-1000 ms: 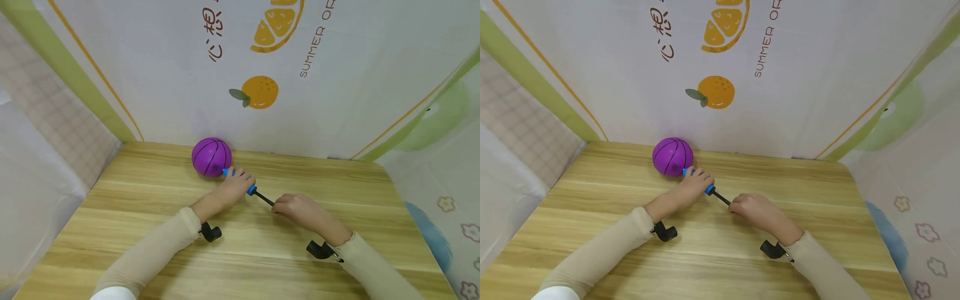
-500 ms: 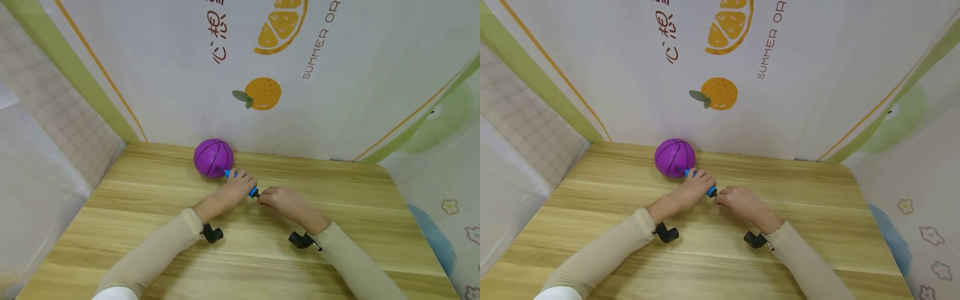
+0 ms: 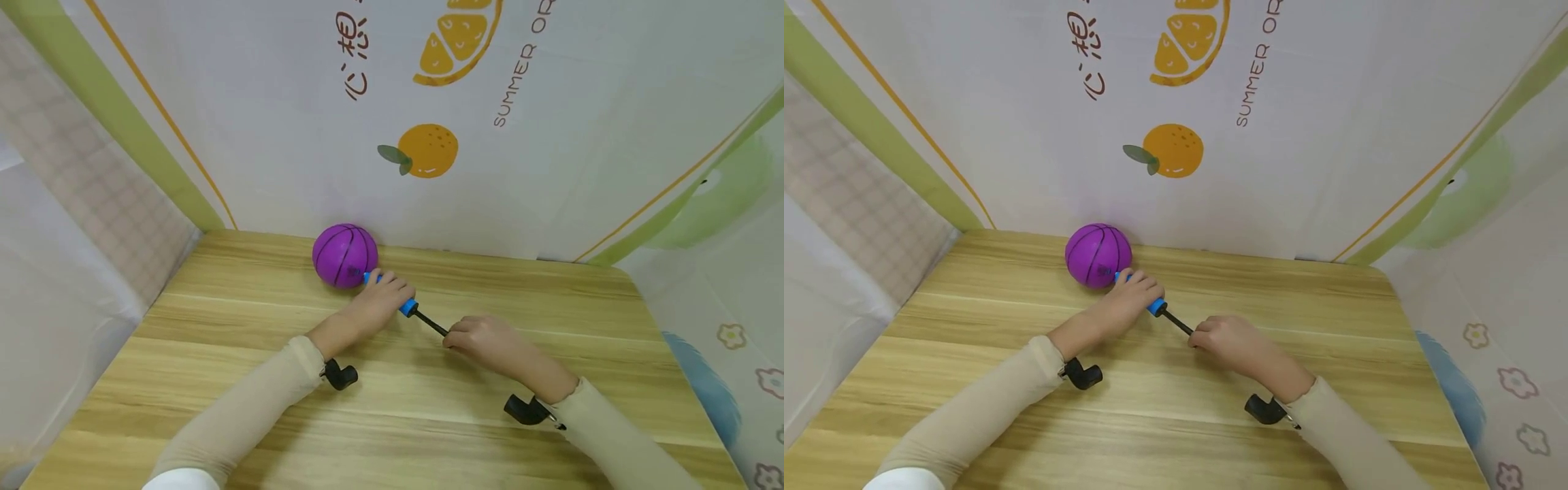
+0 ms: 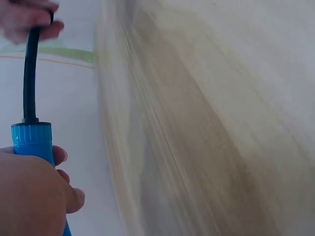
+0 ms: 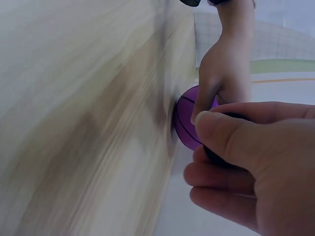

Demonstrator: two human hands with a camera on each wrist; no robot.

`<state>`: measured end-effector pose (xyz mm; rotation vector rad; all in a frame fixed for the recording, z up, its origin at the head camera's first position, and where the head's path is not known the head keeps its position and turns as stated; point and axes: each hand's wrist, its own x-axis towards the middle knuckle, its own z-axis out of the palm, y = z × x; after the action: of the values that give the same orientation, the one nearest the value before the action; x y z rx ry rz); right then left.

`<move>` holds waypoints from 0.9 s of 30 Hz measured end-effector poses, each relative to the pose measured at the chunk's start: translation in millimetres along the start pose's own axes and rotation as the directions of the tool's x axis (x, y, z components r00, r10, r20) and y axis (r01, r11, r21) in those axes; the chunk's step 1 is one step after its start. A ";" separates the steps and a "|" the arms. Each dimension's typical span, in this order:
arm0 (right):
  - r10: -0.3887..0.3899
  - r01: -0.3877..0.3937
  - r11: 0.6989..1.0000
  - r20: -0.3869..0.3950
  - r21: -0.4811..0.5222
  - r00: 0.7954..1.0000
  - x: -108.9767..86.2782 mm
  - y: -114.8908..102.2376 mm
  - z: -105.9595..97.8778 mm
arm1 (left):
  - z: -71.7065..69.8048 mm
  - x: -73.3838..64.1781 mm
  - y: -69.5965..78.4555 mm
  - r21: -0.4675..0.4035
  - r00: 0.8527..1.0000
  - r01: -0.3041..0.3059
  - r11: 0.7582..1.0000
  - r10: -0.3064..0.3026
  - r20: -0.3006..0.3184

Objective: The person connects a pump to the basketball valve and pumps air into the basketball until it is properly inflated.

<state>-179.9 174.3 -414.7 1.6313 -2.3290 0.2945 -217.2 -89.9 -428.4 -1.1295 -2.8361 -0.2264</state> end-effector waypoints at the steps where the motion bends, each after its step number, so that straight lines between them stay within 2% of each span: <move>1: -0.004 0.004 1.000 -0.005 0.000 1.000 -3.4 -0.4 -2.0 | -0.2 -0.1 -1.3 -0.003 1.000 -0.001 1.000 0.001 -0.008; 7: -0.012 0.013 0.999 -0.039 0.029 0.999 -20.4 -1.2 -10.4 | -2.5 -0.4 -5.0 -0.011 1.000 0.000 1.000 0.000 -0.016; 11: -0.011 0.014 0.999 -0.057 0.045 0.998 -22.9 -0.6 -11.3 | -2.9 1.3 -2.3 0.004 1.000 -0.006 1.000 0.006 -0.003; 15: 0.001 0.002 0.999 -0.062 0.043 0.998 -16.8 2.0 -8.9 | -3.5 4.3 3.7 0.020 1.000 0.001 1.000 -0.002 0.017; 21: 0.040 -0.039 0.999 -0.007 0.030 0.999 -0.6 7.1 -1.0 | -1.0 8.1 12.1 0.033 0.999 0.013 0.999 -0.014 0.046; 27: 0.057 -0.057 0.997 0.015 0.041 0.998 19.2 12.2 10.4 | 4.1 9.0 16.8 0.054 1.000 0.007 0.999 -0.009 0.026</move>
<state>-198.7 158.1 -417.9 1.5927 -2.3986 0.3470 -212.2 -71.1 -429.4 -1.1190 -2.8521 -0.1359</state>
